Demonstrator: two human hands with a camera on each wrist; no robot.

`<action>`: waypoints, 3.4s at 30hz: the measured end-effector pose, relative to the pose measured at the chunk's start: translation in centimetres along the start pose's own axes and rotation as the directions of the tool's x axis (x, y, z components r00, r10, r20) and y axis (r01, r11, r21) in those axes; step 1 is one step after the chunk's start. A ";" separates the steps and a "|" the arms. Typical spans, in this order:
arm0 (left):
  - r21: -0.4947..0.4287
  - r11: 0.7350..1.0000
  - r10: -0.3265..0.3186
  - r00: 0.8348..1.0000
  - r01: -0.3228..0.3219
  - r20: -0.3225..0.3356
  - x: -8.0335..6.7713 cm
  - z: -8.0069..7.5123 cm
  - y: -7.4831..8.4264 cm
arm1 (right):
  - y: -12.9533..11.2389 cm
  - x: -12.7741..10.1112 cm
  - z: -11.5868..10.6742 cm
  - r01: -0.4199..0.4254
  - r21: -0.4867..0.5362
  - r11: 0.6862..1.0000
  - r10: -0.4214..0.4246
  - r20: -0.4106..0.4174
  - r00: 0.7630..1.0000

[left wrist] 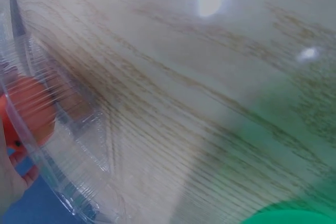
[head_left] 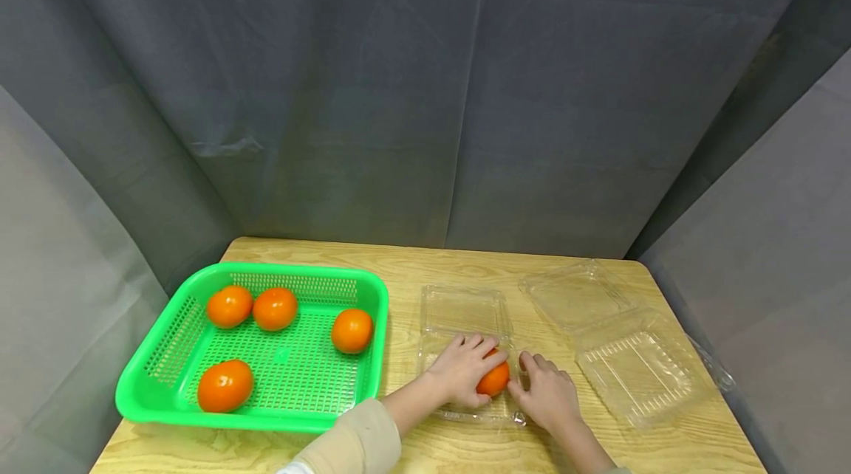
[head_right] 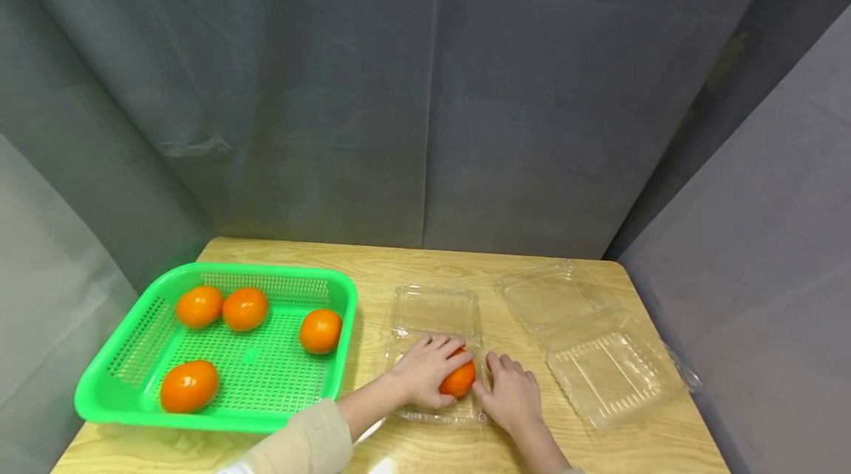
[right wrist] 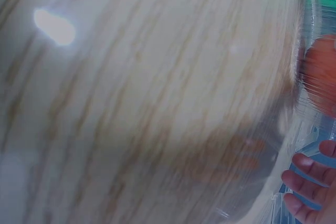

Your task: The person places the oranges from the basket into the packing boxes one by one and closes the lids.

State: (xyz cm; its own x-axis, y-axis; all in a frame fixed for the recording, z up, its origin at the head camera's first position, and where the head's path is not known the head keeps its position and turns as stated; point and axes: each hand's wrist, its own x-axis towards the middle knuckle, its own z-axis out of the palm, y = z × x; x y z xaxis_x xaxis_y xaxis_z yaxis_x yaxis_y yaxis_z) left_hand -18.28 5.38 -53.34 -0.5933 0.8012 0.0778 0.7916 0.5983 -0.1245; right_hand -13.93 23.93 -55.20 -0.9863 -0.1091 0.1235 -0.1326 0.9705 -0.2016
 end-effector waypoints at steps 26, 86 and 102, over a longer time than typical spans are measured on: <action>-0.081 0.988 -0.137 0.989 0.132 -0.062 -1.7 -6.4 -3.0 | 0.1 0.0 0.0 -0.001 0.011 1.000 0.001 0.000 1.000; -0.364 0.733 -0.550 0.815 0.575 0.181 -13.1 -2.7 -14.4 | 0.0 0.0 0.1 -0.008 0.019 1.000 0.008 -0.007 1.000; -0.393 0.741 -0.529 0.834 0.544 0.157 -13.1 -1.6 -14.2 | 0.0 0.0 0.3 -0.005 0.021 1.000 0.005 -0.015 1.000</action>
State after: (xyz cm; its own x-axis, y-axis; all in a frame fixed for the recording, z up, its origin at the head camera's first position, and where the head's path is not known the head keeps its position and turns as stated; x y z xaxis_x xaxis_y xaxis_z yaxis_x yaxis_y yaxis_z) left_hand -21.52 -13.60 -51.03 -0.9367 0.3494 -0.0242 0.3211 0.8843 0.3391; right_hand -14.00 23.91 -55.48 -0.9854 -0.1009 0.1373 -0.1299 0.9662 -0.2226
